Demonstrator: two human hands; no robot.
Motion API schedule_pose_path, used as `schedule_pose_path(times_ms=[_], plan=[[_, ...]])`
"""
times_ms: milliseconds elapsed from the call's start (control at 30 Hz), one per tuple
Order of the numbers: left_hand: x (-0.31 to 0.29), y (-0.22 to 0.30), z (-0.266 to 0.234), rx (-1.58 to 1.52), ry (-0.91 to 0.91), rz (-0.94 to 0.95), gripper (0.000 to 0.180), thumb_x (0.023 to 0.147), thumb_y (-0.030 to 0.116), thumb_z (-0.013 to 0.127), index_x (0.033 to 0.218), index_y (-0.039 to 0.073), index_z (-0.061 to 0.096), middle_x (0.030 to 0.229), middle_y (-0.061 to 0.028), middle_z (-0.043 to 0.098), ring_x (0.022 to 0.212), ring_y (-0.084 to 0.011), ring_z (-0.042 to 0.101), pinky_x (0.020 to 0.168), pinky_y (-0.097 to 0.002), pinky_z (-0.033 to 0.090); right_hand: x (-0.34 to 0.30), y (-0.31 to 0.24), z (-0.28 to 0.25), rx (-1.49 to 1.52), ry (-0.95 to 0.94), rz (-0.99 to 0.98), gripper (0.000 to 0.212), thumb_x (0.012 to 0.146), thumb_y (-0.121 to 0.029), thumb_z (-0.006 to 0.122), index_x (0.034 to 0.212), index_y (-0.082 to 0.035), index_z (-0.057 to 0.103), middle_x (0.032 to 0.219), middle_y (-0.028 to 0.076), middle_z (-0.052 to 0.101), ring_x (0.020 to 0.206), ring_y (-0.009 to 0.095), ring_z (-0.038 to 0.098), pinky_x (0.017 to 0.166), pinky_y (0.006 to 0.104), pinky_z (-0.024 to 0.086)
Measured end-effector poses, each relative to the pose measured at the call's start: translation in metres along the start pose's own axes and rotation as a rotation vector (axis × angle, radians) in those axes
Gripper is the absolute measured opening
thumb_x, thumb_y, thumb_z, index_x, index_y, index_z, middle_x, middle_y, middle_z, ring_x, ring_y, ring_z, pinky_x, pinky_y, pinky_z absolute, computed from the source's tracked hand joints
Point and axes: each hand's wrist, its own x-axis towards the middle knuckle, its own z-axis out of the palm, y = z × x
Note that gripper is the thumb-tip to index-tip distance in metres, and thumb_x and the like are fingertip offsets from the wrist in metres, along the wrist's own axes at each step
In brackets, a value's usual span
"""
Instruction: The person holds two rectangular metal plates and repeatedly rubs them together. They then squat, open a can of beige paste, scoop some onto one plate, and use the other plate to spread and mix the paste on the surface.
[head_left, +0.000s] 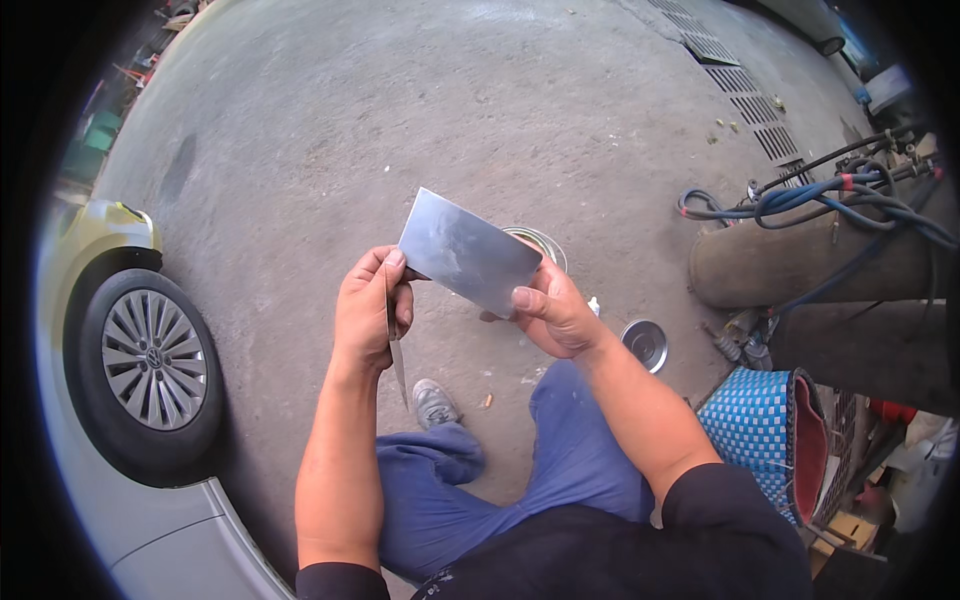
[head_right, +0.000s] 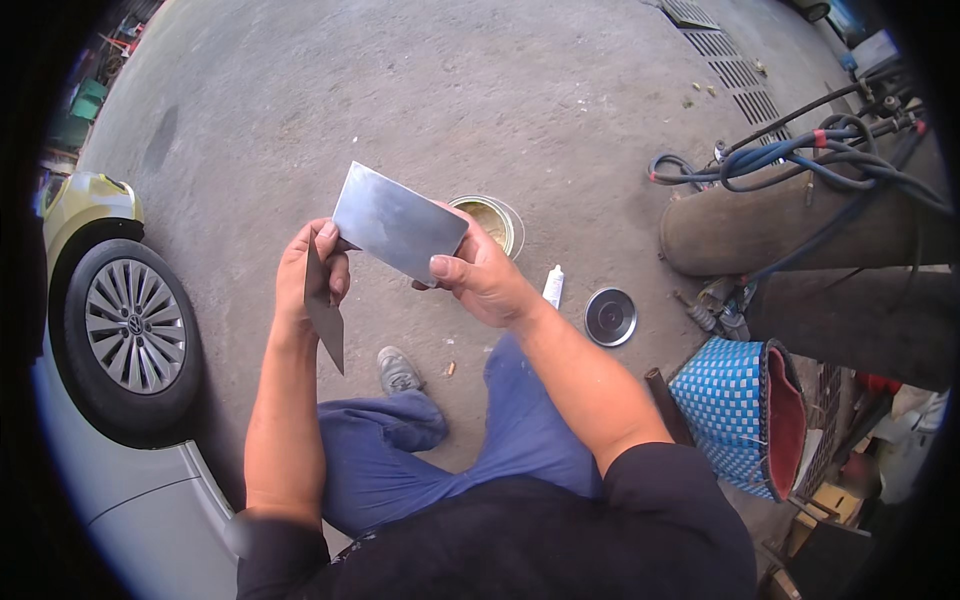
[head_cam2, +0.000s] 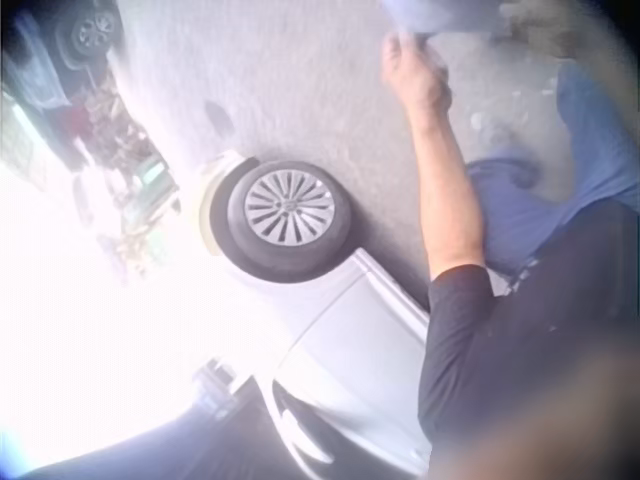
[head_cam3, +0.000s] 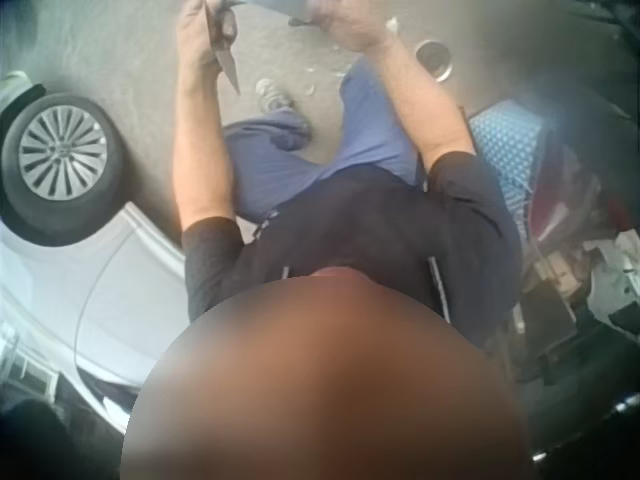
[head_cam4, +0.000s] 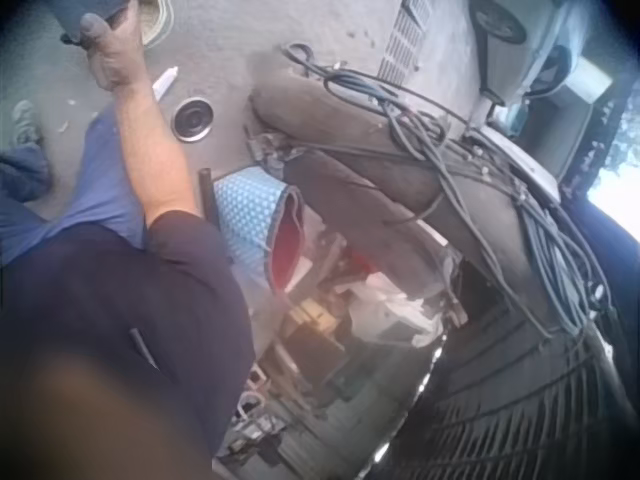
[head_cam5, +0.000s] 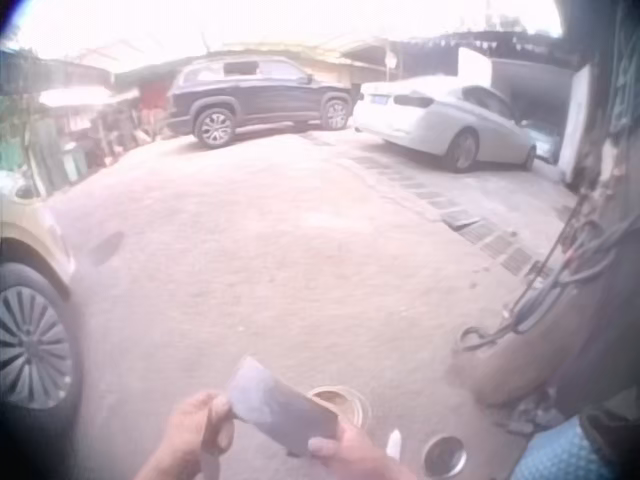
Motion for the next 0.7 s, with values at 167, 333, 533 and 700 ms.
schedule_pose_path(times_ms=[167,333,533,700], plan=[[0.0,-0.001,-0.003,0.125,-0.01,0.03,0.022,0.101,0.022,0.052,0.101,0.002,0.061,0.083,-0.0085,0.069,0.049,-0.0043,0.046,0.043,-0.021,0.035,0.021,-0.008,0.009,0.0,0.116,0.002,0.044,0.092,-0.012,0.062,0.133,-0.003,0.049,0.119,0.008,0.061,0.108,0.018,0.059,0.089,0.0366,0.052],[-0.001,-0.003,-0.018,0.231,0.08,0.054,0.021,0.1,0.022,0.052,0.099,0.003,0.062,0.077,-0.005,0.066,0.057,-0.0047,0.049,0.051,-0.0224,0.04,0.027,-0.049,-0.047,-0.606,0.22,0.029,0.051,0.086,-0.002,0.055,0.137,-0.002,0.047,0.125,0.011,0.059,0.114,0.021,0.057,0.097,0.0343,0.046],[0.0,-0.01,-0.022,0.47,0.094,0.138,0.022,0.1,0.021,0.052,0.097,0.002,0.063,0.075,-0.0018,0.064,0.061,-0.0037,0.048,0.055,-0.0225,0.039,0.066,0.001,-0.108,-1.333,0.304,0.5,0.052,0.079,-0.001,0.049,0.131,-0.004,0.054,0.122,0.021,0.063,0.116,0.029,0.059,0.095,0.0369,0.046],[-0.006,-0.011,-0.02,0.603,0.108,0.192,0.022,0.098,0.021,0.055,0.094,0.001,0.064,0.074,0.0001,0.062,0.065,-0.0057,0.05,0.059,-0.0238,0.041,0.102,0.059,-0.138,-1.685,0.374,0.507,0.049,0.083,-0.004,0.052,0.132,0.003,0.048,0.126,0.025,0.059,0.12,0.039,0.056,0.1,0.0439,0.046]])
